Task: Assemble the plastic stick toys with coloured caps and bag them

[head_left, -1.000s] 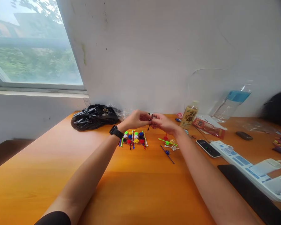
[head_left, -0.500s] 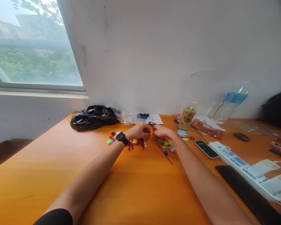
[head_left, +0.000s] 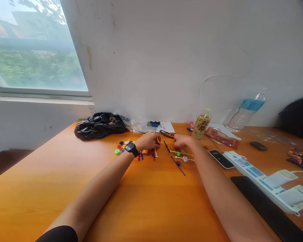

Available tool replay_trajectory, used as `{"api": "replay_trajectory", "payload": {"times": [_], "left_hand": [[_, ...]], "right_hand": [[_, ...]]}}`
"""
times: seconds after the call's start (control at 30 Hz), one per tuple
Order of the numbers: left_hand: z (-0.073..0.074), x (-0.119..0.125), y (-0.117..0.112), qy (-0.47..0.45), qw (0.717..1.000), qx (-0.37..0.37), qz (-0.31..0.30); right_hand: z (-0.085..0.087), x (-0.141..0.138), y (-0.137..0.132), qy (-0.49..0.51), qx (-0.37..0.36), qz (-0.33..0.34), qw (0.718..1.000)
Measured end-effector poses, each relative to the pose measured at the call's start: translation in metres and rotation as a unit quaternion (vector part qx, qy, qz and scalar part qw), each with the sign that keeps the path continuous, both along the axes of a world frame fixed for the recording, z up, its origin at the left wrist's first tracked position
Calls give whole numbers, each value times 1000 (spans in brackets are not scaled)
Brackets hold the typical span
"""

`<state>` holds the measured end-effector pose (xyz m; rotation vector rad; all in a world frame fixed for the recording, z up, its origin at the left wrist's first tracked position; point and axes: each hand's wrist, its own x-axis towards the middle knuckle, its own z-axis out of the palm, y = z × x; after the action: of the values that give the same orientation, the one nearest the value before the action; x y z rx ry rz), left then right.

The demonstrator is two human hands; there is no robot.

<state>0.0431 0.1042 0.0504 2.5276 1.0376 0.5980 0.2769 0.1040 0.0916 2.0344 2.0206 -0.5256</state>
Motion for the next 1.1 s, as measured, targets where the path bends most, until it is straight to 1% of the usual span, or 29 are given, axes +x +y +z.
{"api": "replay_trajectory", "payload": {"times": [0.07,0.13,0.27,0.37,0.4,0.43,0.47,0.5,0.57,0.6,0.63,0.7,0.8,0.87,0.93,1.1], "left_hand": [[2,-1,1,-16,1000,14,-2],[7,-4,2,-42,999,28,-8],[23,-10,2,-96,995,40,-12],[37,-10,-4,-137,990,42,-13],[42,-8,-7,-151,987,45,-14],[46,-7,-10,-167,985,48,-15],[50,-5,-13,-182,982,50,-17],[54,-3,-17,-196,979,53,-20],[60,-1,-21,-222,973,61,-30],[62,-1,-23,-231,970,67,-33],[63,-1,-23,-238,968,73,-36],[65,-3,-23,-242,966,78,-39],[65,-7,-21,-227,971,57,-48],[65,-9,-20,-216,974,40,-61],[64,-9,-20,-213,974,31,-77],[61,-8,-18,-208,973,10,-94]], "right_hand": [[-2,0,0,11,17,-3,1000],[-1,1,-1,26,46,-7,999],[7,7,0,71,134,-29,988],[16,4,-1,123,188,-33,974],[20,1,-2,151,201,-28,968],[23,-4,-4,199,206,-21,958],[26,-9,-7,269,204,-10,941],[30,-15,-11,353,192,3,916],[36,-26,-19,521,149,24,840],[39,-30,-23,578,126,28,806],[41,-34,-27,611,108,25,784],[42,-38,-30,639,87,5,764],[37,-39,-29,664,64,-24,745],[33,-38,-26,673,55,-34,737],[28,-37,-23,671,49,-31,739],[19,-35,-20,659,23,8,752]]}}
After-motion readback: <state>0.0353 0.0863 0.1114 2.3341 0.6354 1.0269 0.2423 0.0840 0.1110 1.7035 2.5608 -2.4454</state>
